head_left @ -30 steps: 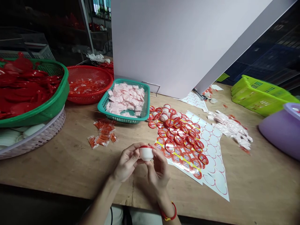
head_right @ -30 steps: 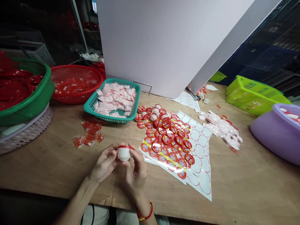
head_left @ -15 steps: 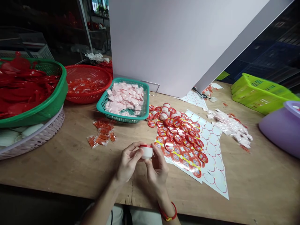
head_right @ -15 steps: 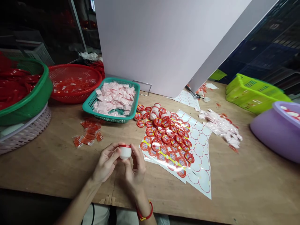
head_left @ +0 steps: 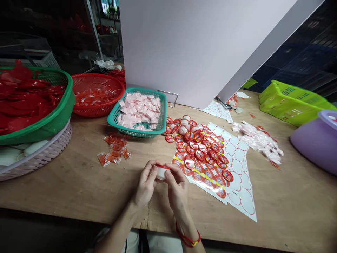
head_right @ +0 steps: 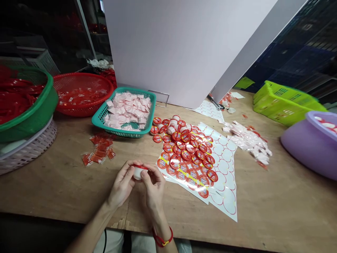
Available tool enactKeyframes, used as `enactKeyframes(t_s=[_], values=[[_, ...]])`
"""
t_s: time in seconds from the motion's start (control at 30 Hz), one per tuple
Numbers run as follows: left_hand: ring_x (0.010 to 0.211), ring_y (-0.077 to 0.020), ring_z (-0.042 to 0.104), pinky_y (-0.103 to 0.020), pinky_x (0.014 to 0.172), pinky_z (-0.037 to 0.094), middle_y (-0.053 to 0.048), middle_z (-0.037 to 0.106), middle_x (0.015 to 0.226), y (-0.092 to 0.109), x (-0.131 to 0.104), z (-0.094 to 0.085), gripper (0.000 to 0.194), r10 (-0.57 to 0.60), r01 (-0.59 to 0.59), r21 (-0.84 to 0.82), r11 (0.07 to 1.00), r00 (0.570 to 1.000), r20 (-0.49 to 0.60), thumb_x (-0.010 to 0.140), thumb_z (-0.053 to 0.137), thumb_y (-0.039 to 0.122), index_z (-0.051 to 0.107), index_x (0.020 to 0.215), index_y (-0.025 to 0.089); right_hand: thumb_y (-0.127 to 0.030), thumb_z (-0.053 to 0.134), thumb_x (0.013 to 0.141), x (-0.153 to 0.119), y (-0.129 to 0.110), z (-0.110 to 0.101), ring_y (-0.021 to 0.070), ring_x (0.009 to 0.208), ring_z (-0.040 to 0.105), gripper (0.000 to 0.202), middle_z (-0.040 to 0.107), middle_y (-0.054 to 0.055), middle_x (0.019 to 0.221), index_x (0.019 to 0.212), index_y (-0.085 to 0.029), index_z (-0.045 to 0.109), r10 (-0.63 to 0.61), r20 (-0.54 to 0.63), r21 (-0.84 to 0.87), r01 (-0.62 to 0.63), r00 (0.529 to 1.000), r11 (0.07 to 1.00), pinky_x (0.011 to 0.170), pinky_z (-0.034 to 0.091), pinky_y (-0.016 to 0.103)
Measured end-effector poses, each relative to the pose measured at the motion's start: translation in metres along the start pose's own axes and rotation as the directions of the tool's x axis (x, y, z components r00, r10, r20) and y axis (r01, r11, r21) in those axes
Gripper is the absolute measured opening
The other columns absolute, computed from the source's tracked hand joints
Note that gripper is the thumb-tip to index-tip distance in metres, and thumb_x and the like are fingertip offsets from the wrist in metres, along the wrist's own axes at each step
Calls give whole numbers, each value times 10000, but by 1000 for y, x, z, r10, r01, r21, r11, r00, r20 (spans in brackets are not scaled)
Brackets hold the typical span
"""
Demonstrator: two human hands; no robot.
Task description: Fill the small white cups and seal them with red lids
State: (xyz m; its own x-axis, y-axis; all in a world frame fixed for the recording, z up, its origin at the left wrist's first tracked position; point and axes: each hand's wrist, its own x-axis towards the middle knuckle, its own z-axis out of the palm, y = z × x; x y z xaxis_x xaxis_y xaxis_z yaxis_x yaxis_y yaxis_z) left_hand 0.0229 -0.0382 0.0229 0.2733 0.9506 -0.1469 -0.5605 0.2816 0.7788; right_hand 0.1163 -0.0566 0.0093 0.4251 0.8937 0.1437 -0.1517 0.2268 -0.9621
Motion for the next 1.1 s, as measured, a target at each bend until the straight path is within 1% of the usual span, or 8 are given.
enactKeyframes(t_s=[0.13,0.33,0.47,0.67,0.8,0.87,1.0,1.1], values=[[841,-175,599,-248,663,506,-33,625,885,1,-1,7,246,-18,14,-55,998,998,-60,724,642,396,581,832,184,-262,615,770,-3,1,2,157,754,606,132,652,35,819,874,-204,673,-87,-10,-67,86,996,994,669,493,278],[715,-157,623,-269,631,511,-7,629,811,8,-2,10,286,-83,65,-158,985,990,-112,687,681,387,562,851,185,-210,622,777,-4,-3,-3,159,844,542,377,588,33,949,1143,-276,563,-264,219,-313,324,939,893,714,463,278],[698,-148,617,-269,636,503,3,616,807,7,-2,11,270,-91,71,-187,980,991,-101,710,658,391,548,854,191,-187,590,805,-3,-5,-5,162,866,528,399,570,33,971,1182,-298,521,-318,273,-380,406,908,831,706,462,273],[727,-123,582,-244,667,466,15,582,851,-1,-3,14,191,-13,3,-114,993,996,-85,808,516,390,504,896,220,-147,553,809,-7,-6,2,153,790,523,403,549,32,922,1185,-289,522,-297,241,-426,376,924,823,608,457,250],[719,-102,548,-211,675,434,40,547,800,-1,-3,14,222,17,-14,74,997,999,-31,769,576,295,478,957,232,-80,499,805,-8,-10,5,142,764,517,459,542,25,899,1207,-302,506,-344,224,-462,410,912,787,613,452,248],[736,-101,548,-211,689,430,42,536,807,1,-2,12,203,8,-4,86,996,999,-43,773,564,287,472,946,233,-82,518,796,-5,-14,3,140,754,512,469,540,19,870,1209,-303,509,-363,242,-465,436,900,771,626,449,251],[728,-98,549,-219,684,431,37,546,846,2,0,7,198,-41,41,18,999,999,-30,784,543,326,463,943,240,-144,538,813,2,-21,-2,142,764,510,393,554,23,850,1183,-276,553,-259,344,-376,385,903,843,671,447,270],[702,-92,539,-213,675,430,31,561,828,0,0,6,229,-67,67,-35,997,998,-10,772,560,341,460,946,231,-164,523,832,6,-21,-3,132,728,512,282,554,10,769,1066,-272,638,-206,285,-295,290,936,910,644,443,259]])
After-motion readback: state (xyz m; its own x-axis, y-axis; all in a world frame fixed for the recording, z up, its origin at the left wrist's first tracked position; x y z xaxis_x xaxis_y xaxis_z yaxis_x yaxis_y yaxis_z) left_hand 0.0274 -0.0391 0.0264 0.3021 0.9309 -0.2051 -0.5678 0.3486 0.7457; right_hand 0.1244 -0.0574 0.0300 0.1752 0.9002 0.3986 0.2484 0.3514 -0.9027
